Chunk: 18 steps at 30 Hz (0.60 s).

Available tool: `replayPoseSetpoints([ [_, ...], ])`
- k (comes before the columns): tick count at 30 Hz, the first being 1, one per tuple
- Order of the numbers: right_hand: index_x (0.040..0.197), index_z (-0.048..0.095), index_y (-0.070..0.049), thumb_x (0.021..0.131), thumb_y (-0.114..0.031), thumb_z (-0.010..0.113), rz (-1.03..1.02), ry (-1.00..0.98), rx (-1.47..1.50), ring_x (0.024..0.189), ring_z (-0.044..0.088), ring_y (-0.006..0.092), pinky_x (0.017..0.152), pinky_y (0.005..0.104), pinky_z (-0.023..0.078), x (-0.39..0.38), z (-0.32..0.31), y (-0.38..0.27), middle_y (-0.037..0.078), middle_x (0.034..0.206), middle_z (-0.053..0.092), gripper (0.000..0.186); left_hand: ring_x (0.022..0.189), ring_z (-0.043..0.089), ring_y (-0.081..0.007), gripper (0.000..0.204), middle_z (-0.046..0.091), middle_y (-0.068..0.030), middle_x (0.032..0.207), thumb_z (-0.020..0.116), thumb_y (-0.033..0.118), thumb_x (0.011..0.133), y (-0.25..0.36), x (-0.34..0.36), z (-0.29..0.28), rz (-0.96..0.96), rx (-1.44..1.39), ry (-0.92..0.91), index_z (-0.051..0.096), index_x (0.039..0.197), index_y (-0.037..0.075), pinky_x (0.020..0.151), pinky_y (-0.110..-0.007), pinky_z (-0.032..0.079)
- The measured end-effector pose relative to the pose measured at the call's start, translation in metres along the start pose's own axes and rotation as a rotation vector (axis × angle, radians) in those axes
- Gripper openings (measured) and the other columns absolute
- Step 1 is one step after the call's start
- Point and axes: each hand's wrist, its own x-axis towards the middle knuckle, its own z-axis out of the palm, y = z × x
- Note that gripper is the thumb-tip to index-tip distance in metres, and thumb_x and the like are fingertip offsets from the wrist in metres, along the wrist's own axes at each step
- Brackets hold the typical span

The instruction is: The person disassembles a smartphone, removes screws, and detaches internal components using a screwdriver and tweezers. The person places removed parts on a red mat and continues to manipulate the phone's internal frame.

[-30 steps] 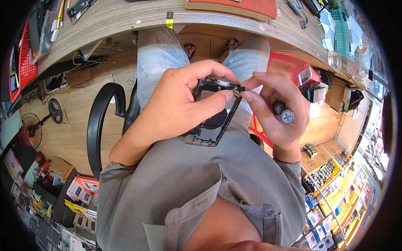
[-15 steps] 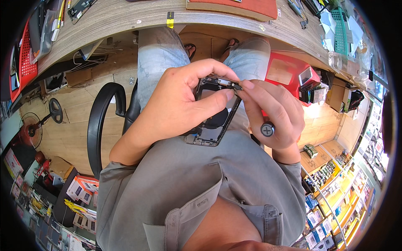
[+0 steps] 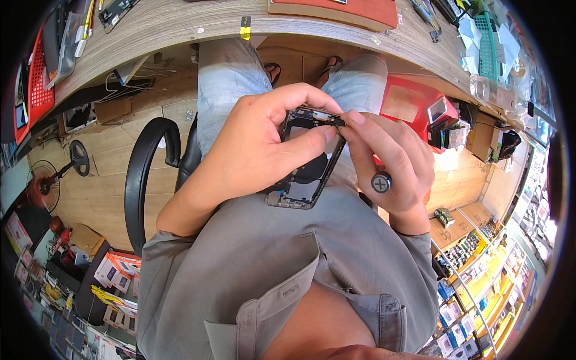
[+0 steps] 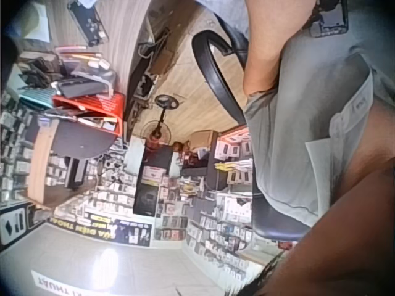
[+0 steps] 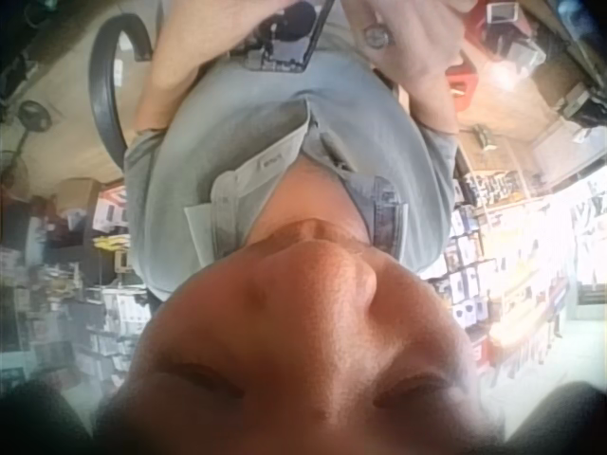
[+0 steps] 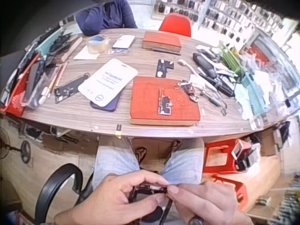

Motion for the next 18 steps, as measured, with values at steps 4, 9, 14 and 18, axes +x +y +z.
replayPoseSetpoints([
  [4,0.124,0.073,0.004,0.082,0.014,0.085,0.081,0.02,0.07,0.073,0.073,0.017,0.057,0.0266,0.055,-0.001,0.003,-0.003,0.016,0.098,0.08,0.045,0.099,0.066,-0.0077,0.025,0.075,-0.005,0.107,0.074,0.001,0.097,-0.005,0.001,0.005,0.043,-0.04,0.064,0.073,0.122,-0.001,0.088,-0.027,0.054],
  [9,0.126,0.072,0.005,0.082,0.016,0.083,0.108,0.036,0.091,0.072,0.072,0.0144,0.054,0.0248,0.052,0.0,0.002,-0.004,0.016,0.1,0.081,0.047,0.093,0.065,-0.0062,0.023,0.075,-0.0036,0.099,0.077,0.006,0.097,-0.008,0.002,0.007,0.085,-0.054,0.096,0.074,0.119,0.0,0.083,-0.026,0.053],
  [14,0.127,0.071,0.004,0.08,0.014,0.085,0.106,0.018,0.031,0.067,0.068,0.0133,0.052,0.0252,0.047,0.001,-0.006,-0.004,0.013,0.098,0.082,0.049,0.108,0.067,-0.0089,0.028,0.074,-0.0053,0.117,0.07,-0.005,0.099,0.001,0.001,0.001,-0.072,0.023,0.024,0.07,0.127,-0.004,0.096,-0.026,0.054],
  [18,0.127,0.071,0.003,0.08,0.012,0.086,0.058,-0.009,-0.014,0.066,0.067,0.0137,0.053,0.0255,0.047,0.007,-0.008,-0.003,0.012,0.096,0.082,0.05,0.085,0.061,-0.0035,0.022,0.074,-0.001,0.094,0.079,0.008,0.097,-0.012,0.002,0.006,0.061,0.004,0.111,0.075,0.118,0.002,0.074,-0.024,0.05],
])
